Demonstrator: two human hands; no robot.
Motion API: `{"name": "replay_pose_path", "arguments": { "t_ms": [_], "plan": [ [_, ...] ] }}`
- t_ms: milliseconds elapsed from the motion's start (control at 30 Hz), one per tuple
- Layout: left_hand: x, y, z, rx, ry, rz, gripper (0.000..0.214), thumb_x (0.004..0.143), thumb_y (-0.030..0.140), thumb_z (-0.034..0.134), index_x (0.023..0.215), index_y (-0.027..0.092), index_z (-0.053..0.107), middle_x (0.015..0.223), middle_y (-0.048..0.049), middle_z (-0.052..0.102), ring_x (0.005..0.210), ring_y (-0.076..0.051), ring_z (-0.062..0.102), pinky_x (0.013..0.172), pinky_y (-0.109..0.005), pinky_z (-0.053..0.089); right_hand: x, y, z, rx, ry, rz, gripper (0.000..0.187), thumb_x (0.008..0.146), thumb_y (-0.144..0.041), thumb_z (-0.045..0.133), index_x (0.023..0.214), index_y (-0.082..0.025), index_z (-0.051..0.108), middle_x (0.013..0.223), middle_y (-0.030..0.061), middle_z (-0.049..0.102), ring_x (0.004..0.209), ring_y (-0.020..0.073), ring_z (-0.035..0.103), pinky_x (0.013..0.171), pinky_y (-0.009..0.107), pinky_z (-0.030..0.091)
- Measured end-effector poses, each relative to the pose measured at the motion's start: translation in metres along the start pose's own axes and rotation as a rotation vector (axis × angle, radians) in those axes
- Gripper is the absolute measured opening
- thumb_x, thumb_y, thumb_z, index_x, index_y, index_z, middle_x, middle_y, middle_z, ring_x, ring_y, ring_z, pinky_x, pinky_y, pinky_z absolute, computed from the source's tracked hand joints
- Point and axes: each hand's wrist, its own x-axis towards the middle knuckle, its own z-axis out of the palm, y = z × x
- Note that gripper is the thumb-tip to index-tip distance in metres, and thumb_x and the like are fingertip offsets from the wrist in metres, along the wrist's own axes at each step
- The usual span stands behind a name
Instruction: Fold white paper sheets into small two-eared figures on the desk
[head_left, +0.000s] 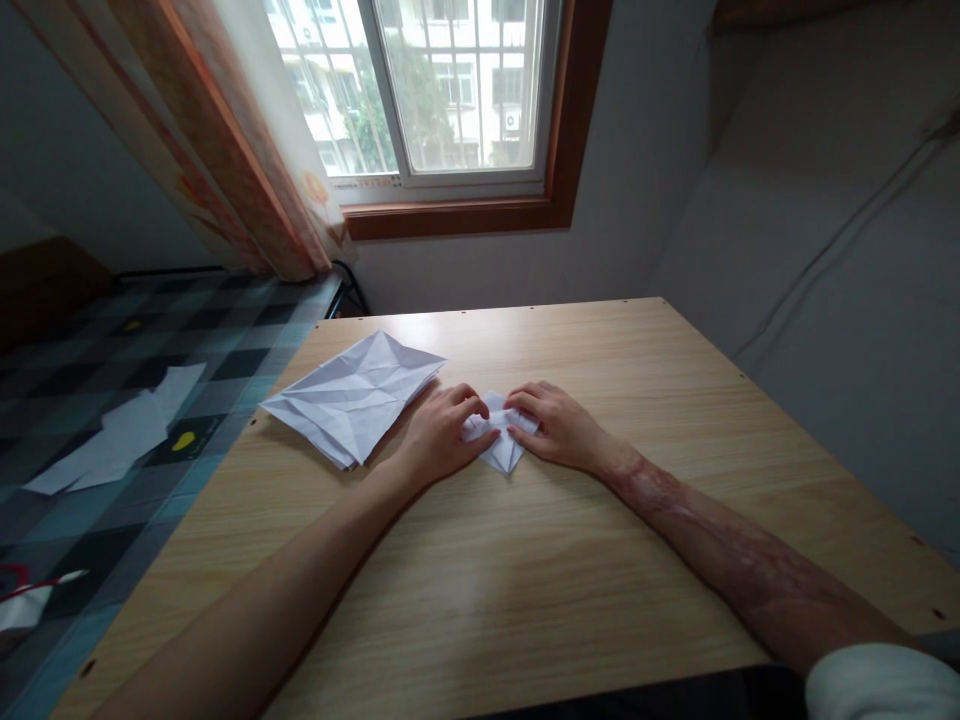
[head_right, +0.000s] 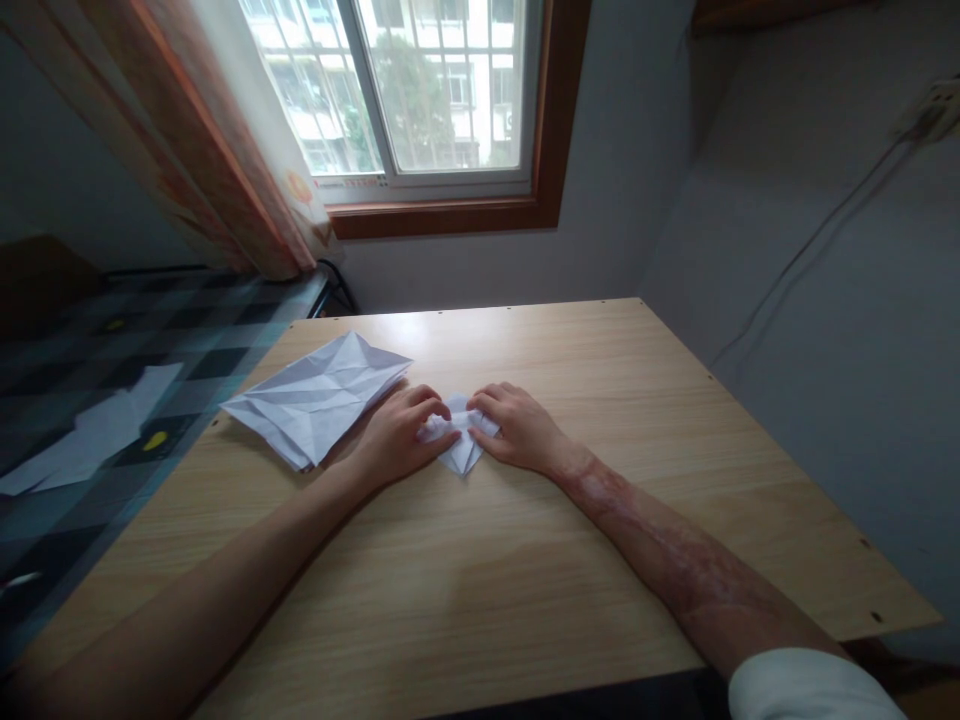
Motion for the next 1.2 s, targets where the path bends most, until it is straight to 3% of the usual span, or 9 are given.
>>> {"name": "replay_pose_path", "arguments": {
  "t_ms": [133, 333, 400, 567, 700, 933, 1067, 1200],
  "plan": [
    [0.000, -0.004, 0.001, 0.014, -0.027, -0.002, 0.018, 0.106, 0.038, 0.070, 0.097, 0.024, 0.075, 0.097, -0.0045, 0.076, 0.086, -0.021, 0.069, 0.089, -0.037, 0.050, 0.000, -0.002, -0.001, -0.043, 0.017, 0.016, 0.015, 0.101, -0.028, 0.074, 0.116, -0.025, 0.072, 0.114, 0.0100, 0.072, 0.110, 0.0298, 0.066, 0.100, 0.045, 0.053],
    [0.001, 0.002, -0.001, -0.005, 0.001, 0.005, 0.016, 0.105, 0.036, 0.068, 0.103, 0.024, 0.078, 0.109, -0.0075, 0.077, 0.094, -0.024, 0.070, 0.091, -0.039, 0.053, 0.001, -0.003, -0.001, -0.096, 0.048, 0.072, 0.001, 0.100, -0.024, 0.072, 0.099, -0.023, 0.071, 0.091, 0.0061, 0.067, 0.093, 0.0275, 0.063, 0.090, 0.043, 0.051],
    [0.001, 0.004, 0.000, -0.014, -0.009, 0.014, 0.016, 0.102, 0.036, 0.070, 0.108, 0.024, 0.079, 0.112, -0.0079, 0.077, 0.094, -0.024, 0.071, 0.093, -0.040, 0.054, 0.000, 0.000, 0.001, -0.099, 0.082, 0.094, 0.003, 0.099, -0.021, 0.071, 0.100, -0.024, 0.071, 0.098, 0.0078, 0.070, 0.097, 0.0285, 0.063, 0.092, 0.044, 0.051],
    [0.000, -0.001, 0.002, -0.037, -0.046, 0.061, 0.019, 0.100, 0.027, 0.066, 0.116, 0.025, 0.078, 0.123, -0.0087, 0.077, 0.107, -0.026, 0.073, 0.101, -0.043, 0.054, -0.002, 0.010, 0.006, -0.080, 0.138, 0.173, 0.033, 0.093, -0.025, 0.078, 0.124, -0.022, 0.066, 0.127, 0.0142, 0.072, 0.117, 0.0336, 0.064, 0.104, 0.049, 0.052],
    [0.001, -0.006, 0.003, -0.017, -0.047, 0.089, 0.020, 0.103, 0.021, 0.061, 0.112, 0.027, 0.077, 0.129, -0.0057, 0.078, 0.117, -0.026, 0.071, 0.109, -0.045, 0.050, -0.001, 0.012, 0.006, -0.007, 0.129, 0.176, 0.020, 0.092, -0.024, 0.079, 0.107, -0.023, 0.066, 0.124, 0.0120, 0.074, 0.115, 0.0312, 0.066, 0.104, 0.047, 0.052],
    [0.000, -0.003, 0.000, 0.005, -0.077, 0.095, 0.021, 0.103, 0.018, 0.057, 0.106, 0.025, 0.077, 0.119, -0.0057, 0.081, 0.103, -0.026, 0.070, 0.097, -0.042, 0.051, 0.001, 0.012, 0.003, 0.138, 0.160, 0.177, 0.016, 0.093, -0.021, 0.075, 0.081, -0.023, 0.065, 0.097, 0.0066, 0.073, 0.095, 0.0243, 0.066, 0.092, 0.039, 0.052],
    [0.000, 0.009, -0.005, 0.008, -0.099, 0.101, 0.015, 0.098, 0.032, 0.068, 0.110, 0.025, 0.076, 0.124, -0.0070, 0.080, 0.109, -0.029, 0.073, 0.105, -0.047, 0.050, 0.001, 0.012, 0.002, 0.217, 0.165, 0.282, 0.019, 0.094, -0.025, 0.072, 0.076, -0.022, 0.065, 0.080, 0.0020, 0.069, 0.077, 0.0200, 0.063, 0.075, 0.033, 0.050],
    [0.000, 0.019, -0.007, 0.061, -0.083, 0.124, 0.053, 0.083, 0.067, 0.085, 0.112, 0.024, 0.075, 0.128, -0.0111, 0.079, 0.115, -0.036, 0.073, 0.107, -0.053, 0.050, -0.001, 0.014, 0.004, 0.277, 0.162, 0.392, 0.021, 0.092, -0.029, 0.069, 0.072, -0.021, 0.067, 0.071, 0.0001, 0.066, 0.067, 0.0173, 0.059, 0.062, 0.029, 0.043]
  ]
}}
